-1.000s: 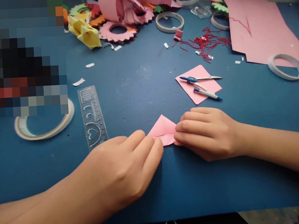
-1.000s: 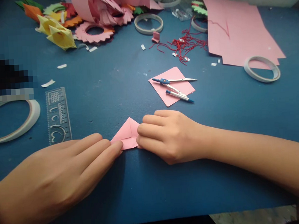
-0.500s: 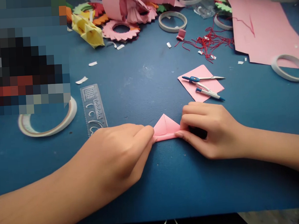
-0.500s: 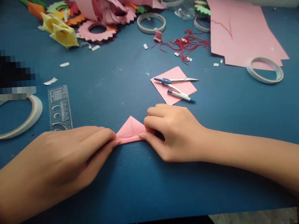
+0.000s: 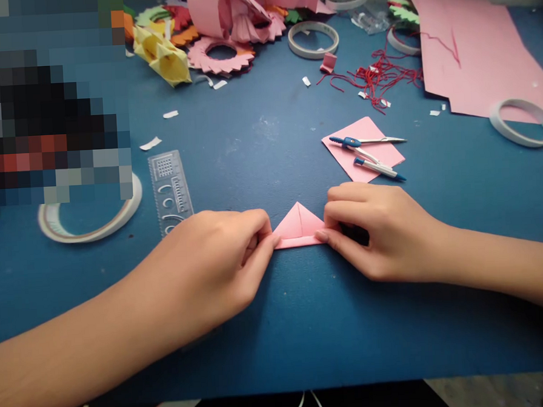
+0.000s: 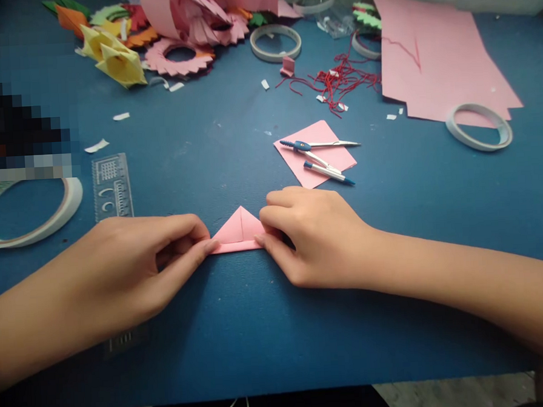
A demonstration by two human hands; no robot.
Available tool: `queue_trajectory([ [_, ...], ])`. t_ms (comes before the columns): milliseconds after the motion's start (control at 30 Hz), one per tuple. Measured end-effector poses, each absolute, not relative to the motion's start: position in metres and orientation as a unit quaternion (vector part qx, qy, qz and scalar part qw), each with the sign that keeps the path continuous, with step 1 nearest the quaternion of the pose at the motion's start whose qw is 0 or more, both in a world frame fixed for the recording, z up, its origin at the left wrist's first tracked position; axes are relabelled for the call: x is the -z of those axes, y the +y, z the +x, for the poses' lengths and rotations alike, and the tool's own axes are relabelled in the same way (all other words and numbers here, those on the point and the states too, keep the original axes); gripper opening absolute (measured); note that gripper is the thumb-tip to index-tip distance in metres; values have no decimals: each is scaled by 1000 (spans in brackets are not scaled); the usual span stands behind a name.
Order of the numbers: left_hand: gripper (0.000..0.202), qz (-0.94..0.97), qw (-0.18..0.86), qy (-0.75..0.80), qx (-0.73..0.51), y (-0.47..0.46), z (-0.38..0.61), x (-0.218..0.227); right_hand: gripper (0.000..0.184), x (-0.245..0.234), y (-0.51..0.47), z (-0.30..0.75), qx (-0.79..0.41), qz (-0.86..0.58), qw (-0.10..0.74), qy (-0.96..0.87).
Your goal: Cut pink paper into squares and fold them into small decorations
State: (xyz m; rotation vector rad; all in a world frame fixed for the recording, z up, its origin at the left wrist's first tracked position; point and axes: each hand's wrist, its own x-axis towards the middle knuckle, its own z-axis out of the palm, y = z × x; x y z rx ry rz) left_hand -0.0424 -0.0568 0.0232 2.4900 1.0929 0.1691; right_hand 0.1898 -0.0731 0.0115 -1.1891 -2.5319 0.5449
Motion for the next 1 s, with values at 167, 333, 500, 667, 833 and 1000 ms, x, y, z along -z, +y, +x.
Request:
queue_trajectory([
  [167, 26, 893, 181, 410, -34, -58, -41, -24, 19, -12, -73, 189, -182, -418, 129, -881],
  [333, 25, 891, 163, 419, -59, -59, -41, -21, 18, -13, -73, 189, -171, -408, 129, -888],
  [500, 25, 887, 185, 416, -74, -58, -43, -18, 19, -12, -74, 188, -156, -406, 130, -891],
  [667, 22, 884, 199, 416, -72, -58, -43, -19, 20, -12, -75, 187, -155, -414, 126, -888],
  [833, 22, 880, 175, 439, -53, -59, -42, -19, 20, -12, -75, 187, -156, -419, 122, -886],
  [1000, 19, 899, 114, 421, -49, -62, -42, -22, 20, -13, -76, 186, -150, -415, 128, -888],
])
